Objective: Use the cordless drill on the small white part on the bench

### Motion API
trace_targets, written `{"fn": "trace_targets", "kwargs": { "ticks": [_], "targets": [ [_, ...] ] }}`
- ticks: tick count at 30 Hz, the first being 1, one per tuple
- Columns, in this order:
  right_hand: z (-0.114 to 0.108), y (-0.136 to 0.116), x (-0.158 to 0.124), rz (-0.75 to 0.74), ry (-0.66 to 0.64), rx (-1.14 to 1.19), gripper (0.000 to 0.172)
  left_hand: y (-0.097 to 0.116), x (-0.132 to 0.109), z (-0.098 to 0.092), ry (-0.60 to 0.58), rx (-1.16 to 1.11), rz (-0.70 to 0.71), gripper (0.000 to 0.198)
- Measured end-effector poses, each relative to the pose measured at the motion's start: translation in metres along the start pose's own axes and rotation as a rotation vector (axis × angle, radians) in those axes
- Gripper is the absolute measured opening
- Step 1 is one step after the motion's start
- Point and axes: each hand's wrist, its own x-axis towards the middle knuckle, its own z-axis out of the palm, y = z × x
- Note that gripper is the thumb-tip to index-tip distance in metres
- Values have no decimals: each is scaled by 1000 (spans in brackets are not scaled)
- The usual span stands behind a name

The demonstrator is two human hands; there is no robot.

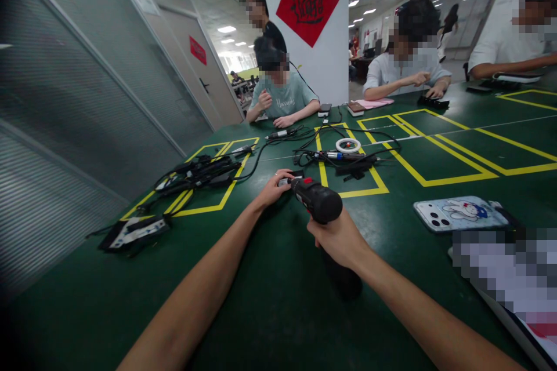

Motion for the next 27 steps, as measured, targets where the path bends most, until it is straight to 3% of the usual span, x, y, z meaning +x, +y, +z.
{"fn": "trace_targets", "kwargs": {
  "ticks": [27],
  "targets": [
    [0,3,1,-34,5,22,13,2,1,0,-11,4,-17,25]
  ]
}}
